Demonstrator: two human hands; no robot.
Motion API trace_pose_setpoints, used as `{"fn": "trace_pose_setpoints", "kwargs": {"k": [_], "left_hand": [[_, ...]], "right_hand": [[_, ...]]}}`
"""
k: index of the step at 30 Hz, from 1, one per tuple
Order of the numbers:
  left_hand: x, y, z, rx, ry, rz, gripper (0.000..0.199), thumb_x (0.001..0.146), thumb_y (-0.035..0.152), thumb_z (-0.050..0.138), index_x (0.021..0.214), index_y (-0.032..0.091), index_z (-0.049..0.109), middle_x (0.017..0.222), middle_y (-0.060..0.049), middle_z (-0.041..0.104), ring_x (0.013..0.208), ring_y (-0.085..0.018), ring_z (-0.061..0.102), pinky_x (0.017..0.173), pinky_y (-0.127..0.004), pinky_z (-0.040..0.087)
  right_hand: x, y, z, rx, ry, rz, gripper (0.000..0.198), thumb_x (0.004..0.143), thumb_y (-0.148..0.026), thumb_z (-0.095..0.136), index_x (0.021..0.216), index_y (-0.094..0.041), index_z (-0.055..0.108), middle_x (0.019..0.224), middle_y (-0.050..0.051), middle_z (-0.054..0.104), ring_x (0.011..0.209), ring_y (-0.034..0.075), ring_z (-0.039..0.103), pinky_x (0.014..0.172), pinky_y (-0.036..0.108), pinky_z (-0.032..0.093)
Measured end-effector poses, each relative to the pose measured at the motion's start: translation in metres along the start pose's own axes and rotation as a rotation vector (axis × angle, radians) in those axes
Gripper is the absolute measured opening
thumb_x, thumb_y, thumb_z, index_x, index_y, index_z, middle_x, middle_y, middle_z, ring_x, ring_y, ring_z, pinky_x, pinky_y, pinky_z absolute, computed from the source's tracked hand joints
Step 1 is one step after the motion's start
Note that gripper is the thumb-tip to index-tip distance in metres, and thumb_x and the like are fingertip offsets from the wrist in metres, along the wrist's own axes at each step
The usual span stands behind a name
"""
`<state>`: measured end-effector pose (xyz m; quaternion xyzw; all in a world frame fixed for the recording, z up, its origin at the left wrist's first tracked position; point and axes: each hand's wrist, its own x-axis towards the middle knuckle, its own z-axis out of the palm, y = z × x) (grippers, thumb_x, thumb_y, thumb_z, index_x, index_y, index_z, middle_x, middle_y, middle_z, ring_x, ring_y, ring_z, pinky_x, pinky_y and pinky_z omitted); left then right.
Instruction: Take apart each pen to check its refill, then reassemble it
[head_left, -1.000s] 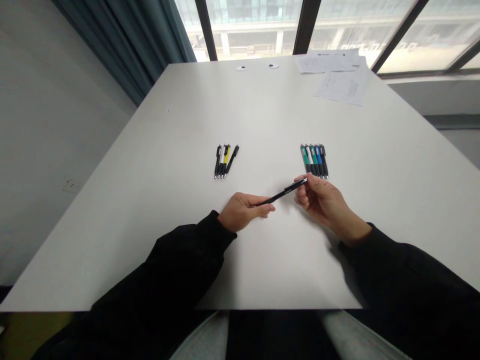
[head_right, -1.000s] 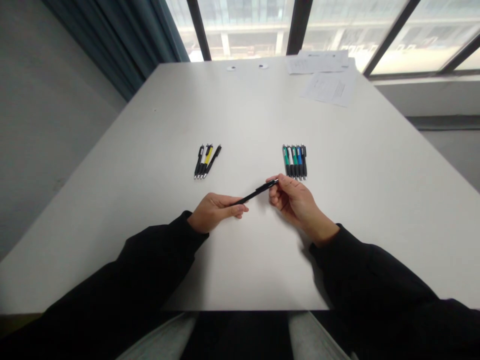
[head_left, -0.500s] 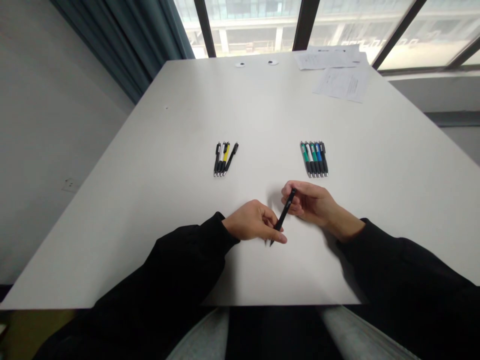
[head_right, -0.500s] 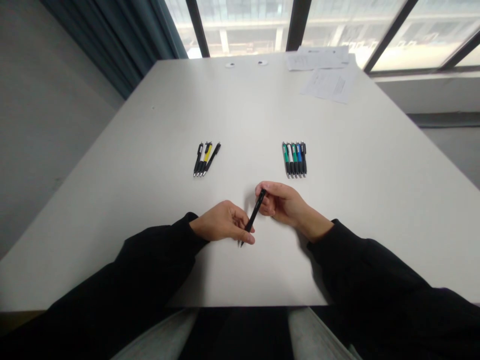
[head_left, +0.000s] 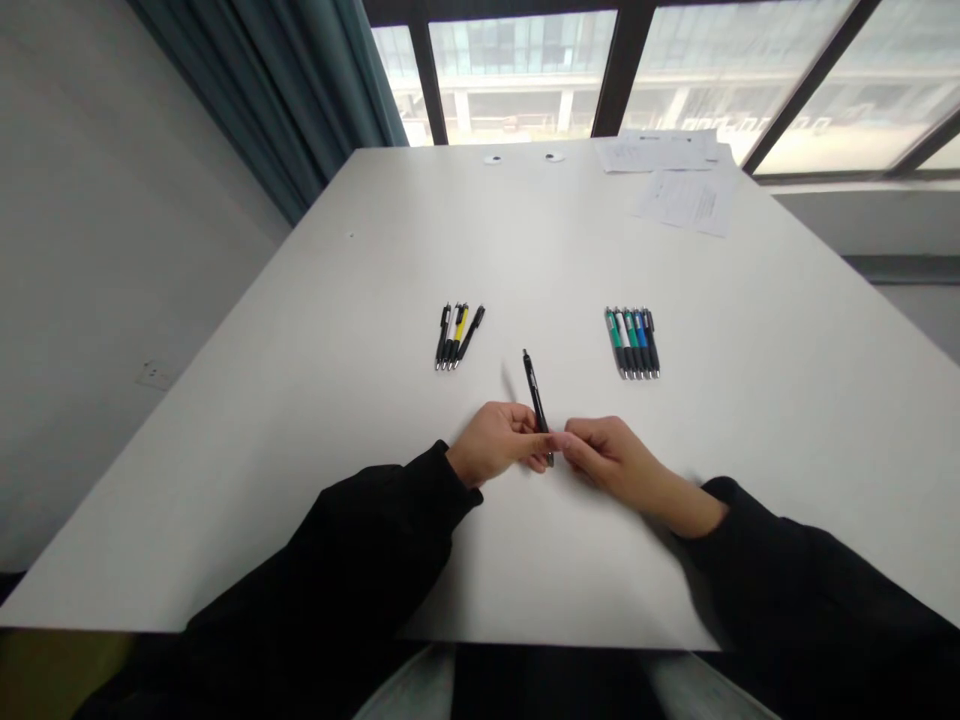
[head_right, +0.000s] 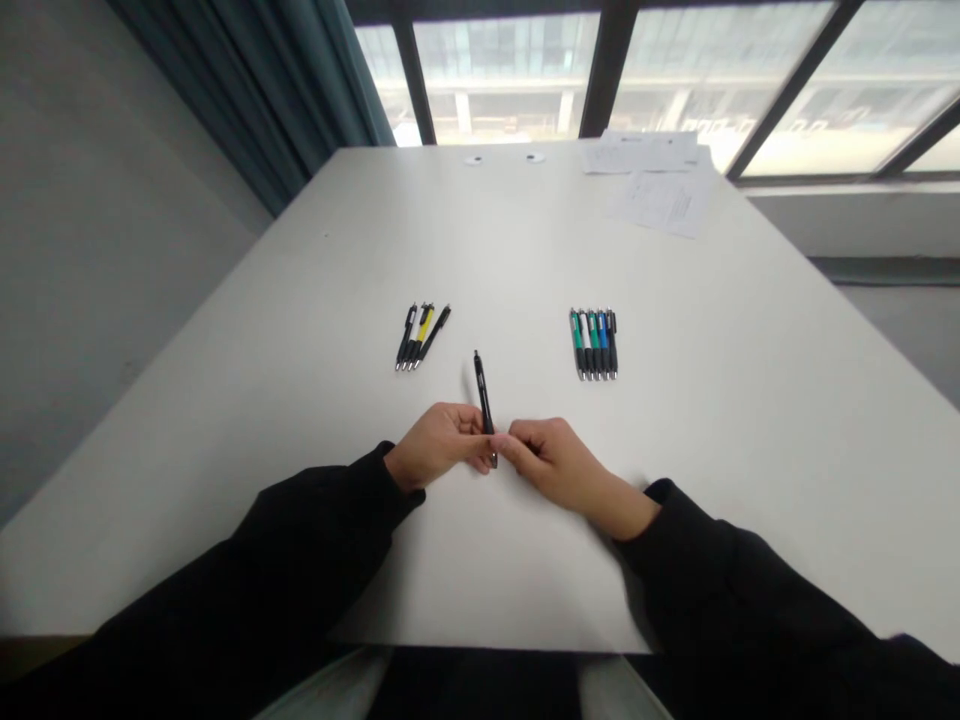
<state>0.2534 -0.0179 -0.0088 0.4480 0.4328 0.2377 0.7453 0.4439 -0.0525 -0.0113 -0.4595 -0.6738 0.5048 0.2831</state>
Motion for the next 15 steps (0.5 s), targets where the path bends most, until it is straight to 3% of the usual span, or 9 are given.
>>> {"fn": "trace_pose_setpoints", "kwargs": {"k": [5, 11, 15], "left_hand": [[0.001, 0.001, 0.002, -0.076, 0.047, 0.025, 0.049, 0.052, 0.041, 0.094, 0.067, 0.010, 0.059, 0.059, -0.004, 0.069, 0.050, -0.009, 0.061, 0.051, -0.019, 0.049], [0.005, -0.005, 0.000, -0.066, 0.063, 0.031, 0.050, 0.055, 0.045, 0.092, 0.075, 0.009, 0.064, 0.064, -0.004, 0.068, 0.057, -0.012, 0.065, 0.055, -0.021, 0.053], [0.008, -0.008, -0.002, -0.012, 0.049, 0.030, 0.052, 0.067, 0.057, 0.082, 0.080, 0.008, 0.066, 0.070, -0.005, 0.068, 0.059, -0.013, 0.066, 0.058, -0.024, 0.057]], "right_hand": [[-0.008, -0.005, 0.012, -0.313, -0.018, -0.171, 0.036, 0.096, -0.041, 0.054, 0.068, -0.019, 0.051, 0.060, -0.001, 0.052, 0.055, 0.012, 0.045, 0.056, 0.026, 0.033], [-0.003, -0.002, 0.017, -0.543, 0.007, -0.148, 0.017, 0.094, -0.028, 0.050, 0.080, -0.020, 0.056, 0.072, 0.004, 0.067, 0.059, 0.015, 0.055, 0.058, 0.027, 0.033], [0.003, 0.000, 0.013, -0.772, 0.034, -0.076, 0.024, 0.096, -0.030, 0.047, 0.081, -0.018, 0.060, 0.074, 0.007, 0.071, 0.060, 0.016, 0.059, 0.058, 0.028, 0.030]]}}
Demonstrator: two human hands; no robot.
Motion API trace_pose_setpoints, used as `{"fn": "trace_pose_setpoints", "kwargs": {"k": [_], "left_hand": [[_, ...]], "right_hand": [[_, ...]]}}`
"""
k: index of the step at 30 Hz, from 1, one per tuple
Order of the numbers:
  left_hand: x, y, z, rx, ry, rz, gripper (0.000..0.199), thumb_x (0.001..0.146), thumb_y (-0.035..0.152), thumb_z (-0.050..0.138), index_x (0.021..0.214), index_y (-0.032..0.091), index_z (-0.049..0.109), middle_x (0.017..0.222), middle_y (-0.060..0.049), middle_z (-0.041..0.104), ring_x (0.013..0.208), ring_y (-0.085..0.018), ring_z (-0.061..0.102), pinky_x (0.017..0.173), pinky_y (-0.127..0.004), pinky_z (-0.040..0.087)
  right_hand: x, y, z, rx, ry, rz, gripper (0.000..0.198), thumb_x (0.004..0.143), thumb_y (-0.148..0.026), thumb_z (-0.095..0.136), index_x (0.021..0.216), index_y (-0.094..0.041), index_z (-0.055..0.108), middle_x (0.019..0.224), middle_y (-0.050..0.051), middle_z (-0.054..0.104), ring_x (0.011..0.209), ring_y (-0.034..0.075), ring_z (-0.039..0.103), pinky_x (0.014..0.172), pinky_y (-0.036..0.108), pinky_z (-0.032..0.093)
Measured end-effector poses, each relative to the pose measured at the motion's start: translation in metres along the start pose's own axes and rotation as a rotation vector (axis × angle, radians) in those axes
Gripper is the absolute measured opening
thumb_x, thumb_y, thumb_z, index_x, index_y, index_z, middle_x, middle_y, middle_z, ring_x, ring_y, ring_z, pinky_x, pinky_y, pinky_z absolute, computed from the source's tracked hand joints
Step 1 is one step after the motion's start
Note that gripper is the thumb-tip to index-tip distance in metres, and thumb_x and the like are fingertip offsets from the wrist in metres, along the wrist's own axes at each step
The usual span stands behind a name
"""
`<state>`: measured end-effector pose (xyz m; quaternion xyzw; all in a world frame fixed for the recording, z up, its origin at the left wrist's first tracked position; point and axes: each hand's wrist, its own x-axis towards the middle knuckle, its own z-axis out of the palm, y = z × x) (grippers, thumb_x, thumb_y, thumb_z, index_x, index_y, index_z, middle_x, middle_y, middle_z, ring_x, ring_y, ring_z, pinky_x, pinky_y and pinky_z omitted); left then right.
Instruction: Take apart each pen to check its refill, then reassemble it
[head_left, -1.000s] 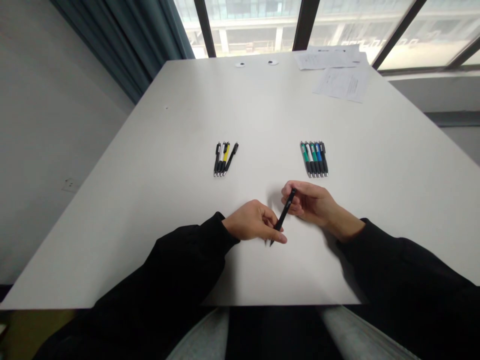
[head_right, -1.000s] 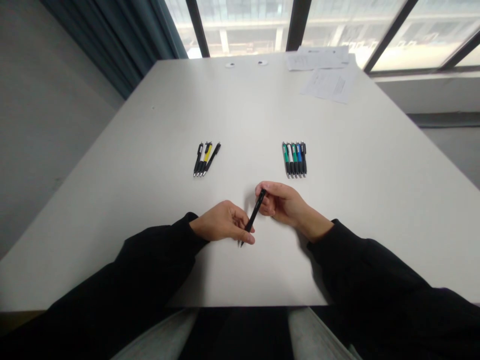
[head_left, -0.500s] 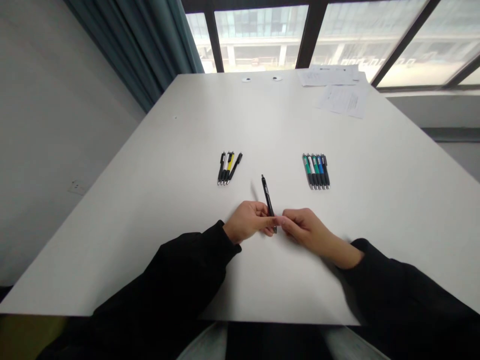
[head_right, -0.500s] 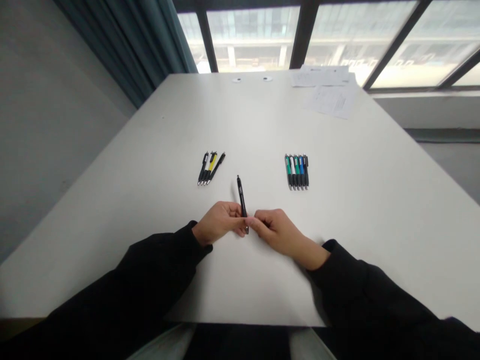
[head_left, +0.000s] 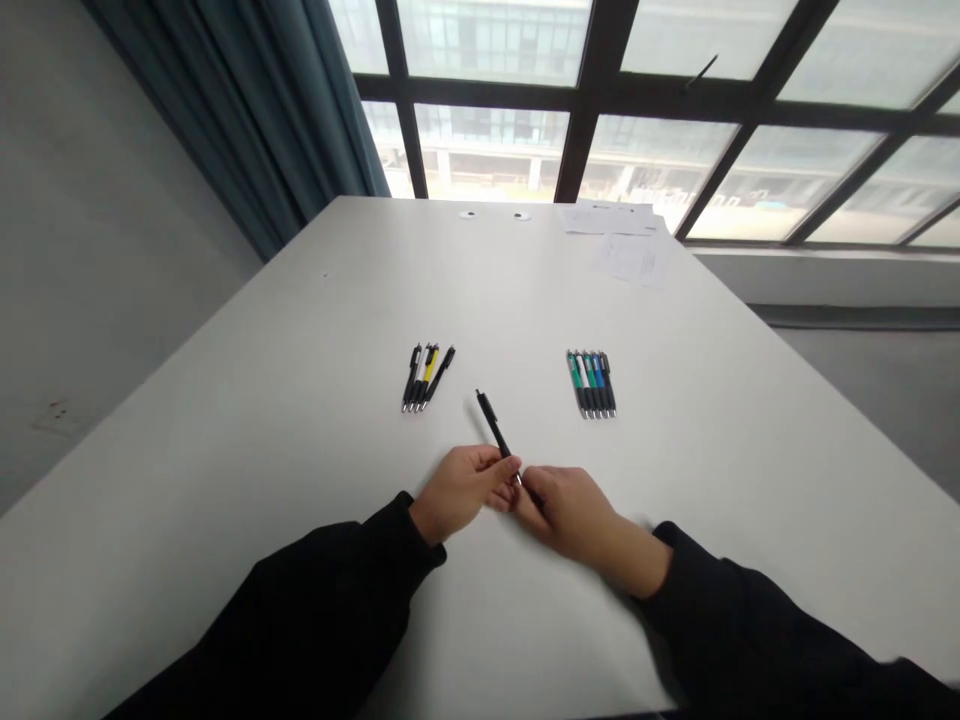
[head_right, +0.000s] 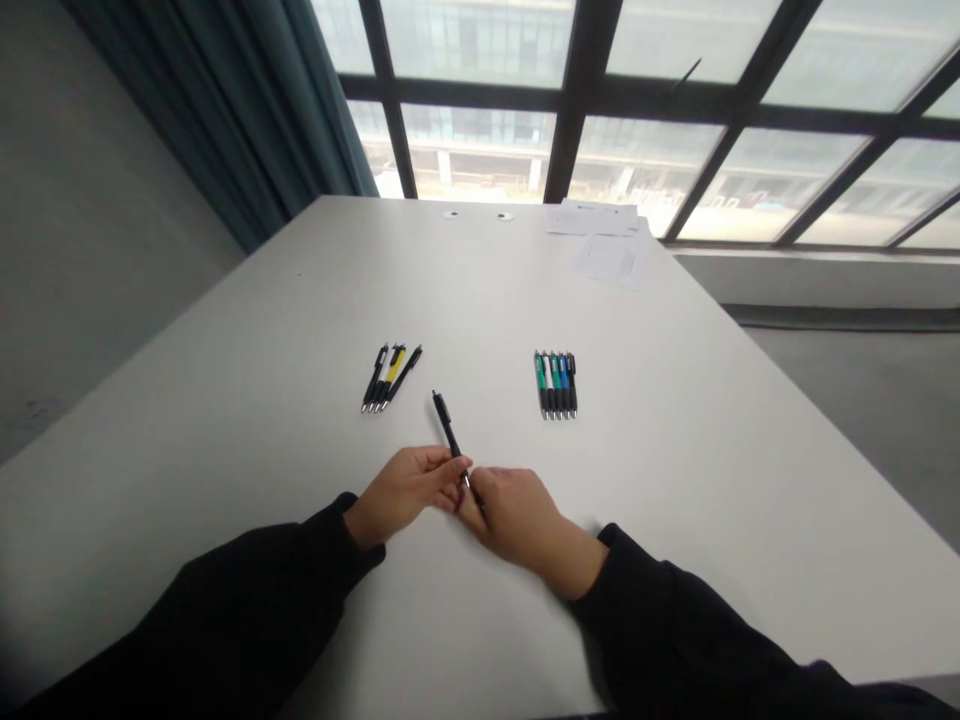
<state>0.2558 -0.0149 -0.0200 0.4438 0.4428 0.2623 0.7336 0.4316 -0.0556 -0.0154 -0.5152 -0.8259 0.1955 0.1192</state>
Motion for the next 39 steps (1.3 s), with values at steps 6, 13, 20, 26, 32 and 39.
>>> {"fn": "trace_pose_setpoints", "kwargs": {"k": [6, 13, 20, 26, 32, 39], "left_hand": [[0.001, -0.005, 0.001, 0.039, 0.093, 0.008, 0.067, 0.066, 0.070, 0.073, 0.095, 0.010, 0.062, 0.081, -0.004, 0.065, 0.056, -0.013, 0.067, 0.052, -0.025, 0.057], [-0.001, -0.008, -0.002, 0.105, 0.046, 0.014, 0.061, 0.074, 0.069, 0.068, 0.091, 0.011, 0.060, 0.075, -0.002, 0.063, 0.056, -0.013, 0.067, 0.051, -0.024, 0.055], [-0.003, -0.008, -0.002, 0.083, -0.019, 0.010, 0.062, 0.073, 0.070, 0.068, 0.088, 0.011, 0.059, 0.072, -0.001, 0.061, 0.054, -0.013, 0.066, 0.050, -0.024, 0.054], [-0.005, -0.010, -0.006, 0.093, -0.062, 0.016, 0.057, 0.076, 0.066, 0.068, 0.088, 0.011, 0.059, 0.073, -0.001, 0.062, 0.055, -0.013, 0.066, 0.051, -0.024, 0.054], [-0.006, -0.012, -0.014, 0.148, -0.141, 0.066, 0.053, 0.080, 0.061, 0.068, 0.095, 0.010, 0.062, 0.073, -0.003, 0.062, 0.053, -0.012, 0.064, 0.048, -0.024, 0.053], [0.005, 0.005, -0.051, 0.695, 0.177, 0.447, 0.033, 0.089, 0.039, 0.063, 0.106, 0.012, 0.068, 0.073, -0.002, 0.065, 0.053, -0.009, 0.055, 0.055, -0.024, 0.049]], "right_hand": [[0.014, 0.020, -0.012, -0.307, 0.075, 0.280, 0.030, 0.099, -0.029, 0.044, 0.081, -0.017, 0.064, 0.077, 0.008, 0.074, 0.066, 0.018, 0.068, 0.057, 0.029, 0.029], [0.028, 0.044, -0.019, -0.446, 0.101, 0.428, 0.031, 0.100, -0.026, 0.038, 0.085, -0.016, 0.063, 0.077, 0.011, 0.075, 0.066, 0.022, 0.071, 0.056, 0.028, 0.037], [0.028, 0.050, -0.022, -0.455, 0.077, 0.457, 0.029, 0.100, -0.021, 0.037, 0.086, -0.015, 0.062, 0.074, 0.013, 0.074, 0.067, 0.027, 0.073, 0.054, 0.030, 0.044], [0.026, 0.052, -0.023, -0.470, 0.073, 0.463, 0.032, 0.100, -0.022, 0.035, 0.086, -0.015, 0.063, 0.075, 0.013, 0.074, 0.067, 0.028, 0.073, 0.055, 0.032, 0.047], [0.024, 0.054, -0.024, -0.457, 0.077, 0.500, 0.035, 0.101, -0.026, 0.035, 0.085, -0.014, 0.063, 0.074, 0.013, 0.073, 0.066, 0.026, 0.073, 0.056, 0.031, 0.047], [0.023, 0.058, -0.023, -0.453, 0.068, 0.519, 0.039, 0.103, -0.029, 0.033, 0.084, -0.015, 0.064, 0.076, 0.013, 0.074, 0.066, 0.026, 0.072, 0.056, 0.031, 0.045]]}}
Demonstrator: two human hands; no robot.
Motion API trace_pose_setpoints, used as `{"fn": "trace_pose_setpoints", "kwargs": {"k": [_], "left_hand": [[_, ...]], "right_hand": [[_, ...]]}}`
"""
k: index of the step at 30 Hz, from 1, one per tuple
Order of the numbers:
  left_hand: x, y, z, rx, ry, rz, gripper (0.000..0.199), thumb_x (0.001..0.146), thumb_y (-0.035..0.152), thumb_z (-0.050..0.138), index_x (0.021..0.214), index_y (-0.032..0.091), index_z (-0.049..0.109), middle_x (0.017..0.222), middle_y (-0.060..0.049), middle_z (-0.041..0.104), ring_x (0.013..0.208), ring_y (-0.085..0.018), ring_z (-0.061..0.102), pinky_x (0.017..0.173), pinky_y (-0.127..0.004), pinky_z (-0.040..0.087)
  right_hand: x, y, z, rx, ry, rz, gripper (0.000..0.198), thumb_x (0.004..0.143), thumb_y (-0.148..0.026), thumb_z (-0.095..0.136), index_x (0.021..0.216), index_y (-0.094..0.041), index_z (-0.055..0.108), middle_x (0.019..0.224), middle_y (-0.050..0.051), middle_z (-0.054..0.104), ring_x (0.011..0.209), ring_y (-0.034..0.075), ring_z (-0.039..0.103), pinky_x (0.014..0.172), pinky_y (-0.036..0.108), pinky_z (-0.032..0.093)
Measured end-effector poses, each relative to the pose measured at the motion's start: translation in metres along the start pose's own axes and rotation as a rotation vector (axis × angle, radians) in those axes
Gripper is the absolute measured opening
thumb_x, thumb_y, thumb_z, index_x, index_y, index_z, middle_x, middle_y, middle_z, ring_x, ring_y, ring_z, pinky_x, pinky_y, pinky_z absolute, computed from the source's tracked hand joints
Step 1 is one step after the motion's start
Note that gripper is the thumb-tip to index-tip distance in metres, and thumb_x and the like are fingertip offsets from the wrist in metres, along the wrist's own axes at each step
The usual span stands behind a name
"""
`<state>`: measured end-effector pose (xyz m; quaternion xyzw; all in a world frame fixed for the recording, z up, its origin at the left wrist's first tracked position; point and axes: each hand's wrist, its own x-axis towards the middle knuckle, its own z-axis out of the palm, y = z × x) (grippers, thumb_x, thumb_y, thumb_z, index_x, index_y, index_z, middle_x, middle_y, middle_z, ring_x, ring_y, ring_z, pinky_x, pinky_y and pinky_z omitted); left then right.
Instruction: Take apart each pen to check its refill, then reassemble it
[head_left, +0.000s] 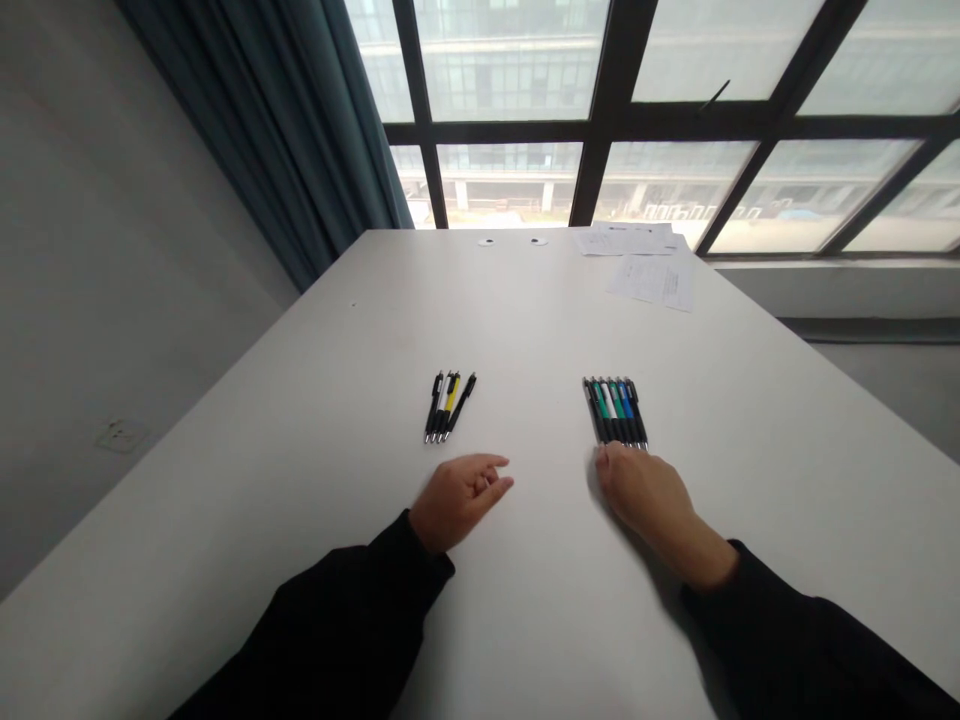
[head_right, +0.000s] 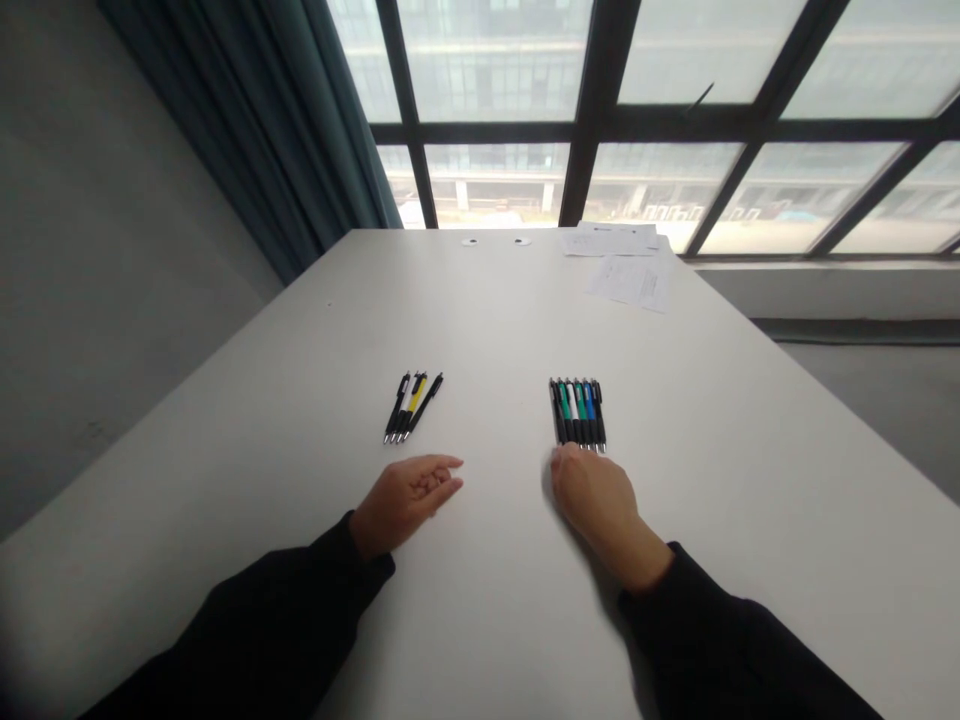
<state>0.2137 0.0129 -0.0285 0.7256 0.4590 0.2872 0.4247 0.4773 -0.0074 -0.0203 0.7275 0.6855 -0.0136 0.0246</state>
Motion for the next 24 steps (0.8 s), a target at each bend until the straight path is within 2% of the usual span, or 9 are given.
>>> {"fn": "trace_pose_setpoints", "kwargs": {"k": [1, 3, 6, 9, 12, 17, 24], "left_hand": [[0.004, -0.004, -0.007, 0.120, 0.089, 0.066, 0.029, 0.088, 0.036, 0.064, 0.105, 0.013, 0.068, 0.072, -0.001, 0.064, 0.058, -0.011, 0.056, 0.062, -0.026, 0.051], [0.011, -0.014, -0.020, 0.324, 0.223, 0.139, 0.025, 0.088, 0.032, 0.064, 0.105, 0.014, 0.067, 0.073, 0.000, 0.063, 0.060, -0.012, 0.055, 0.066, -0.027, 0.050], [0.020, -0.026, -0.035, 0.595, 0.347, 0.154, 0.022, 0.089, 0.027, 0.064, 0.105, 0.014, 0.067, 0.078, -0.002, 0.061, 0.069, -0.015, 0.059, 0.071, -0.029, 0.050], [0.025, -0.032, -0.042, 0.792, 0.380, 0.114, 0.027, 0.092, 0.032, 0.061, 0.113, 0.017, 0.067, 0.091, -0.004, 0.064, 0.076, -0.017, 0.062, 0.068, -0.027, 0.049], [0.026, -0.033, -0.042, 0.957, 0.371, 0.114, 0.029, 0.095, 0.035, 0.056, 0.116, 0.019, 0.068, 0.091, -0.005, 0.063, 0.074, -0.017, 0.060, 0.059, -0.026, 0.045], [0.024, -0.029, -0.041, 1.040, 0.410, 0.212, 0.020, 0.093, 0.028, 0.060, 0.106, 0.019, 0.072, 0.087, -0.006, 0.062, 0.080, -0.021, 0.056, 0.058, -0.030, 0.043], [0.028, -0.031, -0.041, 1.002, 0.374, 0.416, 0.015, 0.092, 0.016, 0.058, 0.098, 0.015, 0.072, 0.090, -0.009, 0.067, 0.084, -0.022, 0.052, 0.075, -0.034, 0.049]], "right_hand": [[0.000, 0.000, 0.000, -0.002, 0.001, 0.004, 0.039, 0.103, -0.029, 0.032, 0.084, -0.015, 0.064, 0.075, 0.013, 0.074, 0.066, 0.026, 0.072, 0.056, 0.031, 0.044], [0.000, 0.000, 0.000, -0.008, 0.007, 0.006, 0.041, 0.103, -0.031, 0.032, 0.082, -0.016, 0.064, 0.074, 0.012, 0.074, 0.065, 0.025, 0.071, 0.056, 0.030, 0.042], [-0.001, -0.001, -0.001, -0.012, 0.017, 0.001, 0.045, 0.104, -0.036, 0.032, 0.081, -0.017, 0.065, 0.074, 0.011, 0.074, 0.064, 0.024, 0.070, 0.054, 0.029, 0.036], [-0.004, -0.003, -0.002, 0.001, 0.048, -0.017, 0.046, 0.102, -0.042, 0.034, 0.077, -0.018, 0.065, 0.072, 0.009, 0.073, 0.060, 0.021, 0.067, 0.051, 0.029, 0.027], [-0.006, -0.005, -0.001, 0.019, 0.100, -0.067, 0.047, 0.101, -0.044, 0.037, 0.071, -0.019, 0.062, 0.068, 0.007, 0.070, 0.056, 0.019, 0.062, 0.051, 0.030, 0.020], [-0.008, -0.005, 0.001, 0.076, 0.151, -0.174, 0.044, 0.100, -0.043, 0.042, 0.068, -0.018, 0.059, 0.064, 0.004, 0.067, 0.054, 0.015, 0.057, 0.053, 0.030, 0.017], [-0.009, -0.004, 0.004, 0.134, 0.179, -0.264, 0.044, 0.099, -0.045, 0.043, 0.066, -0.018, 0.056, 0.061, 0.003, 0.062, 0.052, 0.013, 0.051, 0.055, 0.029, 0.017]]}}
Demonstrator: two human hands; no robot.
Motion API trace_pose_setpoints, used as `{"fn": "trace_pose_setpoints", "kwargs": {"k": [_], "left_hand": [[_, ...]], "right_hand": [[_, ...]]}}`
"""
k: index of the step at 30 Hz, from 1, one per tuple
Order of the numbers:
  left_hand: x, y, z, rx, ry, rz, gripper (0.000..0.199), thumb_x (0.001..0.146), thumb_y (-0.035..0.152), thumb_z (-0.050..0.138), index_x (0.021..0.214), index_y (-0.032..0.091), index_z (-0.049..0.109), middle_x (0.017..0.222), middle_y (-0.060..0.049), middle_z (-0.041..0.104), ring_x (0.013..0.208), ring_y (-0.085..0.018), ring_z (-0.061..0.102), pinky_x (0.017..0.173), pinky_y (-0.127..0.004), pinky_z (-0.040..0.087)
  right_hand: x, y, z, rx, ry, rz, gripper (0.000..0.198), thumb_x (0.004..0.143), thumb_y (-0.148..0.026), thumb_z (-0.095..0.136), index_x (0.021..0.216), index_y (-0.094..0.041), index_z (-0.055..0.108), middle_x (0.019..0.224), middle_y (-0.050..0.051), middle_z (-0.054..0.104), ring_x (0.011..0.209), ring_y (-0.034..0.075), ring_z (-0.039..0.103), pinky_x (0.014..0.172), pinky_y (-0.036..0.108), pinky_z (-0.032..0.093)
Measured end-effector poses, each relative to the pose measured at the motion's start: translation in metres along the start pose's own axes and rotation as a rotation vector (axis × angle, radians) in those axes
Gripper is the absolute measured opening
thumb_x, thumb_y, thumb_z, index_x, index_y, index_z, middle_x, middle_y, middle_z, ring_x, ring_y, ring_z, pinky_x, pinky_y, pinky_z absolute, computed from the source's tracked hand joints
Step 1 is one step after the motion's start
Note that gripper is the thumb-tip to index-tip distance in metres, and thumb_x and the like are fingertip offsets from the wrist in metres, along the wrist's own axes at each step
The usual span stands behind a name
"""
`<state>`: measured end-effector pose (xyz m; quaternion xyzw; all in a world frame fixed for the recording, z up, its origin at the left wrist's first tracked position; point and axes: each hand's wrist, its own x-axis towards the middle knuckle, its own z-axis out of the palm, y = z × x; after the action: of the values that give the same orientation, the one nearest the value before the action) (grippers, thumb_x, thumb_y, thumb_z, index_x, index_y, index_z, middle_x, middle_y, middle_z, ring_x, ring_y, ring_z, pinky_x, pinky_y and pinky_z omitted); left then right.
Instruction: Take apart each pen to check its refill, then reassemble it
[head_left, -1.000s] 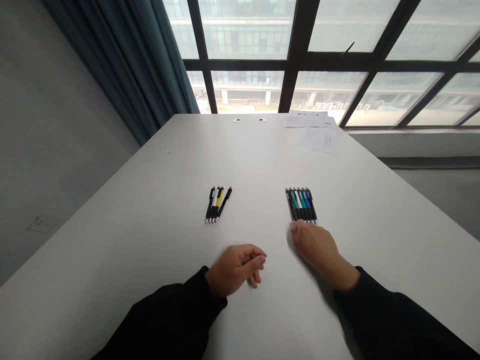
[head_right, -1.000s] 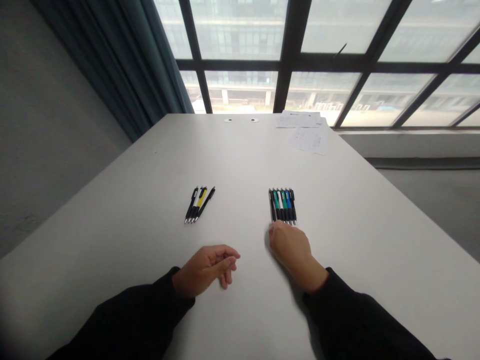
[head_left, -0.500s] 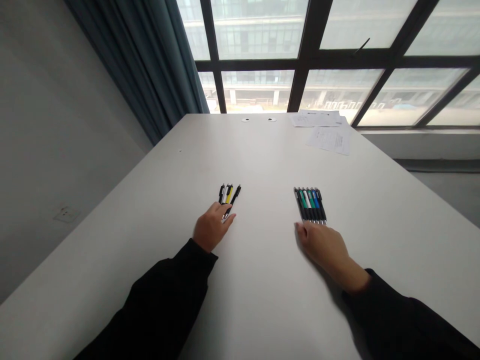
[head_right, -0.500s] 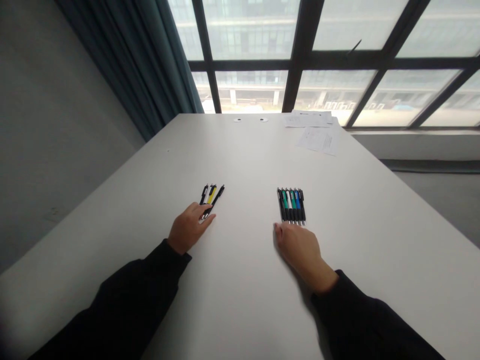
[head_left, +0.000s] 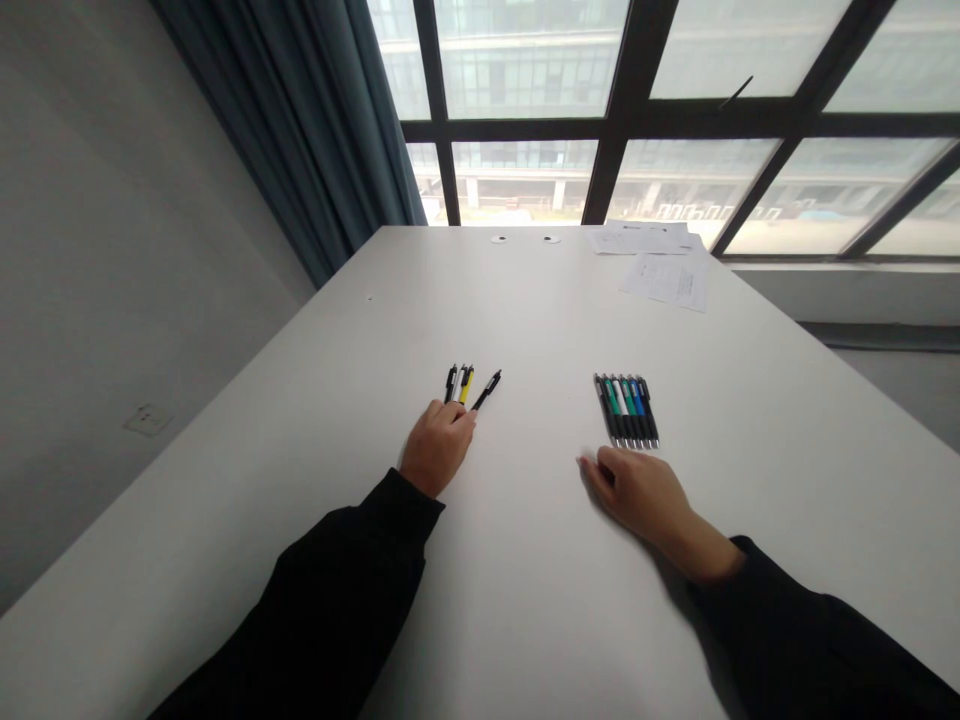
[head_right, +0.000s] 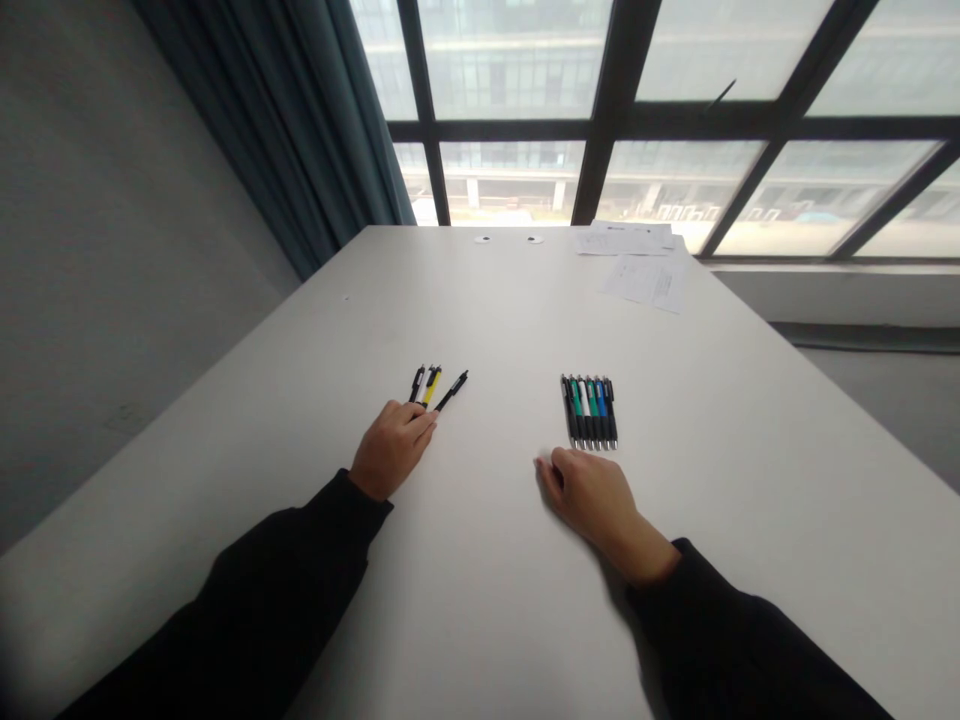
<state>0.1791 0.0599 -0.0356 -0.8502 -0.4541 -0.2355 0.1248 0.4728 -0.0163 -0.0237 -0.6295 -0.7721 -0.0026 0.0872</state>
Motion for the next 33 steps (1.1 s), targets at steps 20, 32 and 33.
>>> {"fn": "trace_pose_setpoints", "kwargs": {"k": [20, 32, 33], "left_hand": [[-0.002, 0.011, -0.004, -0.086, -0.085, -0.023, 0.010, 0.093, 0.022, 0.060, 0.092, 0.016, 0.069, 0.091, -0.009, 0.065, 0.085, -0.023, 0.053, 0.077, -0.036, 0.045], [-0.011, 0.040, -0.017, -0.699, -0.068, 0.030, 0.013, 0.094, 0.023, 0.060, 0.101, 0.018, 0.069, 0.092, -0.005, 0.063, 0.084, -0.014, 0.061, 0.078, -0.028, 0.053], [-0.010, 0.040, -0.017, -0.726, -0.061, 0.001, 0.012, 0.093, 0.024, 0.062, 0.099, 0.018, 0.070, 0.090, -0.005, 0.063, 0.081, -0.014, 0.061, 0.076, -0.027, 0.053]], "right_hand": [[-0.001, 0.004, -0.001, 0.277, 0.004, -0.092, 0.029, 0.098, -0.041, 0.047, 0.086, -0.018, 0.060, 0.071, 0.002, 0.064, 0.058, 0.013, 0.053, 0.057, 0.026, 0.032], [-0.007, 0.006, -0.004, 0.861, -0.009, -0.046, 0.027, 0.093, -0.042, 0.057, 0.101, -0.017, 0.063, 0.068, 0.000, 0.064, 0.055, 0.012, 0.053, 0.053, 0.024, 0.042], [-0.007, 0.006, -0.005, 0.875, -0.008, -0.040, 0.027, 0.093, -0.042, 0.058, 0.101, -0.017, 0.063, 0.069, 0.001, 0.064, 0.055, 0.012, 0.054, 0.053, 0.024, 0.043]]}}
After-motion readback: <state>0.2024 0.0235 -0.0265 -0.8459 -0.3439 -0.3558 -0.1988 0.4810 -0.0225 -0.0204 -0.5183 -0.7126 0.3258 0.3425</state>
